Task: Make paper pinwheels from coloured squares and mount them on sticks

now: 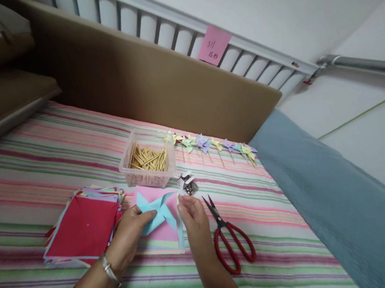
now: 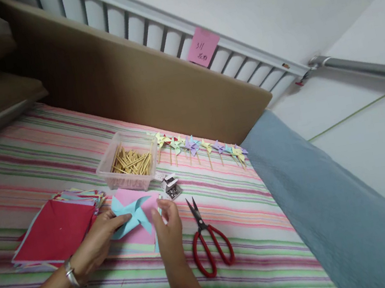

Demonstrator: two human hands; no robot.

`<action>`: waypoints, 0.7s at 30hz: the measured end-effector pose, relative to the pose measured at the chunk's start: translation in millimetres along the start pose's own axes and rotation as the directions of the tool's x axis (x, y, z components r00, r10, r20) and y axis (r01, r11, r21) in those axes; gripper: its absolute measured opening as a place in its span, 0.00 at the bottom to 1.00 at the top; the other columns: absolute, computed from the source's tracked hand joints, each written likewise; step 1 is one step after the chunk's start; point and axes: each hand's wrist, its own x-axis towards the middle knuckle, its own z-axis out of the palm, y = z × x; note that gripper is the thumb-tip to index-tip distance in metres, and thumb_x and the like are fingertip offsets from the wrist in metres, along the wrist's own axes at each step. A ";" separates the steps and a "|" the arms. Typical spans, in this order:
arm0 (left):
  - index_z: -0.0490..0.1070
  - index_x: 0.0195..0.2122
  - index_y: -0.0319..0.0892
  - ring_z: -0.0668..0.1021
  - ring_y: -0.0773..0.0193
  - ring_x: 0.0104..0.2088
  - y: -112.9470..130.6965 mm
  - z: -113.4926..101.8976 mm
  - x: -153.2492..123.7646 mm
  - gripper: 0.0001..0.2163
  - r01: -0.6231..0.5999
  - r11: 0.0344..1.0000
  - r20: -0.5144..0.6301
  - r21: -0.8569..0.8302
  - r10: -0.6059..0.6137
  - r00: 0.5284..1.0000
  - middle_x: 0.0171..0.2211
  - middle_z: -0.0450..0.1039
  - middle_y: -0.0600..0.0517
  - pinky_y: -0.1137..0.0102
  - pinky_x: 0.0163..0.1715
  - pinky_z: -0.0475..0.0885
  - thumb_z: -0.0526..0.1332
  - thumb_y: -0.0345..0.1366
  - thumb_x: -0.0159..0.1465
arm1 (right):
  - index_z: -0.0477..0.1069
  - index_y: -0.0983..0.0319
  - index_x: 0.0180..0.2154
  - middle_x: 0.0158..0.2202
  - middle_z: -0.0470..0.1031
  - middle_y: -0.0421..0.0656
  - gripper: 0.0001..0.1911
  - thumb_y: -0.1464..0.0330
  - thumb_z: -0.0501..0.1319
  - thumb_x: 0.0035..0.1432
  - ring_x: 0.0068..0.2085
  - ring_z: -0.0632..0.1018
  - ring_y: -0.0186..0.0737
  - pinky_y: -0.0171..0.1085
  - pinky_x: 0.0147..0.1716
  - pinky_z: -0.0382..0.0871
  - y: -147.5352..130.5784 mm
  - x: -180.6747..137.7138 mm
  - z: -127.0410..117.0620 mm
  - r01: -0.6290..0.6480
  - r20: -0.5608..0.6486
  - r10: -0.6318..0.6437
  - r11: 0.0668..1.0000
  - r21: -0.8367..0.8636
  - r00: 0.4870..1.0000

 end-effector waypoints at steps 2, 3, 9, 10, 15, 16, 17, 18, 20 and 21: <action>0.76 0.25 0.38 0.74 0.63 0.23 -0.3 1.6 -1.2 0.08 -0.007 1.000 0.003 0.013 0.007 1.000 0.22 0.77 0.53 0.71 0.27 0.65 0.68 0.35 0.45 | 0.68 0.63 0.39 0.38 0.76 0.46 0.14 0.63 0.61 0.52 0.41 0.76 0.43 0.41 0.42 0.69 1.3 1.2 2.2 -0.168 0.096 0.154 0.972 0.166 0.984; 0.76 0.27 0.38 0.75 0.62 0.24 -1.1 2.6 -1.7 0.09 -0.011 1.000 0.005 0.020 0.011 1.000 0.23 0.78 0.52 0.70 0.28 0.66 0.68 0.36 0.45 | 0.69 0.63 0.38 0.36 0.76 0.45 0.13 0.63 0.63 0.50 0.38 0.77 0.42 0.40 0.40 0.69 1.7 0.8 3.9 -0.226 0.156 0.194 0.949 0.219 0.968; 0.75 0.30 0.37 0.75 0.60 0.27 -10.7 4.2 -1.4 0.10 -0.075 0.993 0.033 0.091 0.073 0.997 0.25 0.78 0.51 0.69 0.31 0.68 0.67 0.35 0.46 | 0.72 0.63 0.31 0.28 0.76 0.39 0.08 0.69 0.63 0.44 0.32 0.75 0.38 0.36 0.36 0.67 1.8 -3.2 10.8 -0.329 0.342 0.220 0.894 0.305 0.914; 0.75 0.29 0.38 0.75 0.60 0.28 -12.6 3.6 -0.6 0.09 -0.092 0.989 0.041 0.116 0.088 0.995 0.26 0.78 0.51 0.69 0.32 0.68 0.66 0.34 0.47 | 0.72 0.63 0.30 0.27 0.75 0.39 0.07 0.70 0.63 0.44 0.31 0.75 0.38 0.36 0.35 0.67 2.4 -3.0 11.0 -0.329 0.339 0.220 0.894 0.306 0.915; 0.75 0.27 0.38 0.75 0.60 0.28 -18.9 1.2 4.7 0.07 -0.128 0.972 0.052 0.197 0.120 0.991 0.25 0.78 0.51 0.69 0.32 0.68 0.66 0.35 0.47 | 0.72 0.63 0.27 0.24 0.73 0.37 0.04 0.72 0.63 0.43 0.27 0.72 0.36 0.34 0.31 0.65 5.0 -2.5 13.7 -0.287 0.310 0.201 0.920 0.267 0.930; 0.75 0.26 0.38 0.75 0.60 0.28 -19.2 1.2 5.6 0.07 -0.127 0.973 0.054 0.195 0.118 0.991 0.25 0.78 0.51 0.69 0.32 0.68 0.67 0.35 0.47 | 0.72 0.63 0.26 0.24 0.73 0.37 0.03 0.72 0.63 0.43 0.26 0.72 0.35 0.33 0.30 0.65 4.8 -3.0 14.4 -0.277 0.300 0.197 0.927 0.252 0.933; 0.76 0.26 0.38 0.75 0.60 0.27 -19.1 1.2 6.2 0.07 -0.125 0.973 0.052 0.194 0.117 0.992 0.25 0.78 0.52 0.69 0.32 0.68 0.67 0.35 0.46 | 0.72 0.63 0.26 0.23 0.73 0.36 0.03 0.72 0.63 0.43 0.26 0.72 0.35 0.33 0.29 0.65 4.4 -3.5 14.7 -0.263 0.292 0.190 0.935 0.237 0.937; 0.76 0.26 0.39 0.75 0.60 0.27 -18.4 1.2 6.5 0.07 -0.125 0.973 0.049 0.193 0.117 0.992 0.24 0.77 0.52 0.69 0.32 0.68 0.67 0.34 0.46 | 0.72 0.63 0.26 0.23 0.73 0.36 0.03 0.72 0.62 0.43 0.26 0.72 0.35 0.33 0.29 0.66 3.7 -3.5 14.2 -0.248 0.292 0.179 0.943 0.222 0.940; 0.76 0.25 0.39 0.74 0.61 0.25 -15.3 1.2 6.3 0.06 -0.113 0.976 0.036 0.186 0.108 0.993 0.23 0.77 0.53 0.70 0.30 0.67 0.68 0.34 0.45 | 0.72 0.62 0.27 0.24 0.74 0.36 0.03 0.71 0.62 0.44 0.27 0.74 0.36 0.34 0.29 0.67 2.1 -0.8 9.3 -0.217 0.328 0.149 0.959 0.184 0.933; 0.75 0.24 0.39 0.74 0.62 0.24 -12.9 1.1 5.7 0.06 -0.097 0.979 0.024 0.177 0.094 0.995 0.22 0.77 0.53 0.70 0.30 0.67 0.68 0.34 0.45 | 0.72 0.62 0.28 0.24 0.74 0.37 0.04 0.71 0.62 0.45 0.27 0.74 0.37 0.34 0.29 0.68 1.6 2.9 4.4 -0.189 0.346 0.130 0.971 0.144 0.929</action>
